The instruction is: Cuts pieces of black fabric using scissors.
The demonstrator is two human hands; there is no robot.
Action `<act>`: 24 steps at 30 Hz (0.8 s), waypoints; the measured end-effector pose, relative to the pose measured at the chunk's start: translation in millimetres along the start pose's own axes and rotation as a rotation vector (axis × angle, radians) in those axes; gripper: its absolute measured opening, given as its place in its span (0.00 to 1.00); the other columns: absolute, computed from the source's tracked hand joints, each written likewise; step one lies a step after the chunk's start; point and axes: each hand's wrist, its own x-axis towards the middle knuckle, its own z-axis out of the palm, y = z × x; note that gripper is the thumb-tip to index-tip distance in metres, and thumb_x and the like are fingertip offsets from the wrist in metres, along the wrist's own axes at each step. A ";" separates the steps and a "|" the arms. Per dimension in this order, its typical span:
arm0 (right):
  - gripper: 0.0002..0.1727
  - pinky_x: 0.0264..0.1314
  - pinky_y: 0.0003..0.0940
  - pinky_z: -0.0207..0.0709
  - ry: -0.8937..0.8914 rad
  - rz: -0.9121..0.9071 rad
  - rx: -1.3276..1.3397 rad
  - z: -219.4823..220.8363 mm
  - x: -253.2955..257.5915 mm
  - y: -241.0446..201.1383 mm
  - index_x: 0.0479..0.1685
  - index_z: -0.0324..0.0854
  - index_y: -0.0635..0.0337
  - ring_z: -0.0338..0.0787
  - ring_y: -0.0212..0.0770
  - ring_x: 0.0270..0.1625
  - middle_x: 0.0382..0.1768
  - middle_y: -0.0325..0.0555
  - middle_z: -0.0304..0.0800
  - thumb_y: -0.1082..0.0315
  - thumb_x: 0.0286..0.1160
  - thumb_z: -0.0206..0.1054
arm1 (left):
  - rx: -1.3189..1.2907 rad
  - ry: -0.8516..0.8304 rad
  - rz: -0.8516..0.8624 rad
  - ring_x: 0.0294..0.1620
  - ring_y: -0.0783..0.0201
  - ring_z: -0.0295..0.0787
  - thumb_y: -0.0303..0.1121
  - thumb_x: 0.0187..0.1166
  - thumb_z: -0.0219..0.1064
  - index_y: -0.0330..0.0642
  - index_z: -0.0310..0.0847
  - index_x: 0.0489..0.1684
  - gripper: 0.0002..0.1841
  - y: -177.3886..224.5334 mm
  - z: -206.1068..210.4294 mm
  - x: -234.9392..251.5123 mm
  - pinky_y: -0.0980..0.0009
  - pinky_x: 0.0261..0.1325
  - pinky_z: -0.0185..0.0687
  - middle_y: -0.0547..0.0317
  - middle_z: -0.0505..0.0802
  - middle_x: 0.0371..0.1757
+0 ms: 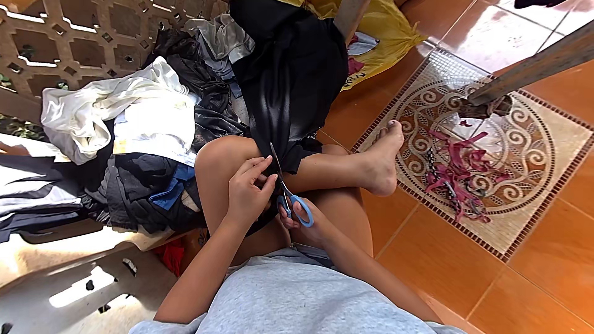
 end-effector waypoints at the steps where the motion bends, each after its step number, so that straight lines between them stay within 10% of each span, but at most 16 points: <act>1: 0.23 0.27 0.10 0.67 0.004 -0.007 0.004 1.1 -0.4 0.7 0.31 0.80 0.44 0.75 0.14 0.24 0.25 0.19 0.80 0.35 0.70 0.70 | -0.003 0.003 0.001 0.32 0.78 0.87 0.25 0.70 0.74 0.28 0.90 0.58 0.17 -0.1 0.1 0.0 0.85 0.37 0.84 0.40 0.91 0.56; 24: 0.27 0.27 0.12 0.69 -0.065 0.081 0.082 0.7 1.2 -2.1 0.35 0.80 0.47 0.78 0.17 0.23 0.25 0.23 0.81 0.31 0.67 0.69 | 0.036 -0.007 0.007 0.32 0.76 0.88 0.26 0.71 0.73 0.28 0.90 0.58 0.17 -0.5 0.3 -5.6 0.84 0.38 0.84 0.40 0.92 0.56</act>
